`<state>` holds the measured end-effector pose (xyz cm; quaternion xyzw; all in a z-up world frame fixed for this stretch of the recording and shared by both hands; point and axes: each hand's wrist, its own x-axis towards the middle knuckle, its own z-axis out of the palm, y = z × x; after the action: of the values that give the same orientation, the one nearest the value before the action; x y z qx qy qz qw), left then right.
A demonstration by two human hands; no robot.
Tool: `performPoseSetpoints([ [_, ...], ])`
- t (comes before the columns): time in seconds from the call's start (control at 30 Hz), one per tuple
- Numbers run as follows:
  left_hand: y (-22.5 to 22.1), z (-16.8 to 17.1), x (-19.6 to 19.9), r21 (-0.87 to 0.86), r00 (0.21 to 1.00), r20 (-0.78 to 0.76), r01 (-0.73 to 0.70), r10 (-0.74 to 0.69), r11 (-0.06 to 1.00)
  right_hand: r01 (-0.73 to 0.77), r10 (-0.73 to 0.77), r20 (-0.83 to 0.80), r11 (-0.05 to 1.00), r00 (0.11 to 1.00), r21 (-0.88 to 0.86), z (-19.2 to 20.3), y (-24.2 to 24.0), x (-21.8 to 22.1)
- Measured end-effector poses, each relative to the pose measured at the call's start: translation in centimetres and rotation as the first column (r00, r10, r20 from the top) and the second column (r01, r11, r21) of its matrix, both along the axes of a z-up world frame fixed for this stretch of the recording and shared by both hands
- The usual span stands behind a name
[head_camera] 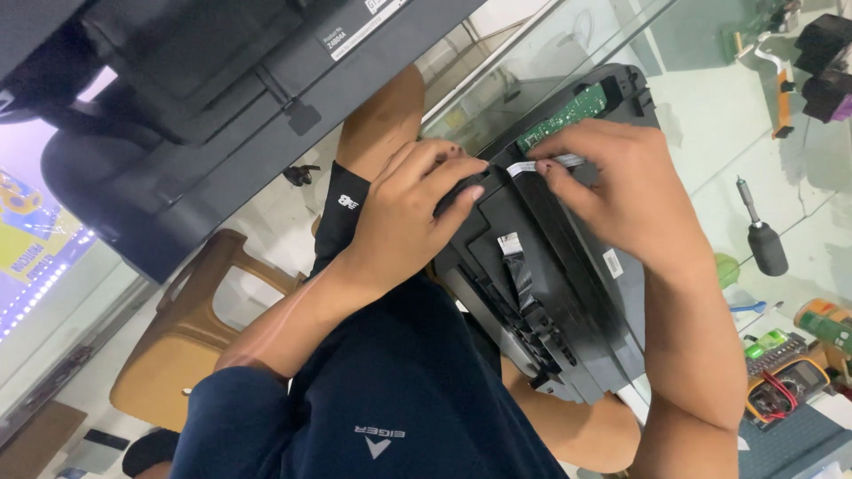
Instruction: Cleaning a printer component and then assembling and securing the scanner lid assembly to the main printer body using screws.
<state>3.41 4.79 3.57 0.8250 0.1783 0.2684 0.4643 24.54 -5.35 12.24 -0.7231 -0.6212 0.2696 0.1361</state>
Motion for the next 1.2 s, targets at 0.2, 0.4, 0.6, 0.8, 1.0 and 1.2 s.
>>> performPoseSetpoints([
  [0.2,-0.6,0.0,0.0,0.081,0.998,-0.066,-0.002,0.008,0.997,-0.023,0.02,-0.029,0.996,0.999,-0.091,-0.3,0.8,-0.1],
  [0.4,-0.8,-0.1,0.1,0.188,0.992,-0.125,0.018,0.006,0.982,-0.005,-0.005,-0.081,0.993,0.997,-0.114,-0.2,1.2,-0.1],
  [0.6,-0.9,-0.2,0.2,0.187,0.991,-0.135,0.016,0.01,0.982,-0.015,0.004,-0.093,0.993,0.996,-0.118,-0.9,1.3,-0.5],
  [0.8,0.0,-0.5,0.5,0.371,0.998,-0.047,0.062,-0.048,0.926,-0.062,0.052,-0.126,0.995,0.991,-0.077,-1.7,1.4,0.0],
  [1.0,0.9,-0.7,0.6,0.399,0.99,-0.011,0.136,-0.143,0.907,0.015,-0.013,-0.203,1.0,0.979,0.009,-1.2,0.9,0.3],
  [1.2,1.0,-2.3,-0.7,0.405,0.973,0.036,0.196,-0.23,0.893,0.074,-0.036,-0.209,0.981,0.977,0.178,-1.0,-1.5,1.3],
])
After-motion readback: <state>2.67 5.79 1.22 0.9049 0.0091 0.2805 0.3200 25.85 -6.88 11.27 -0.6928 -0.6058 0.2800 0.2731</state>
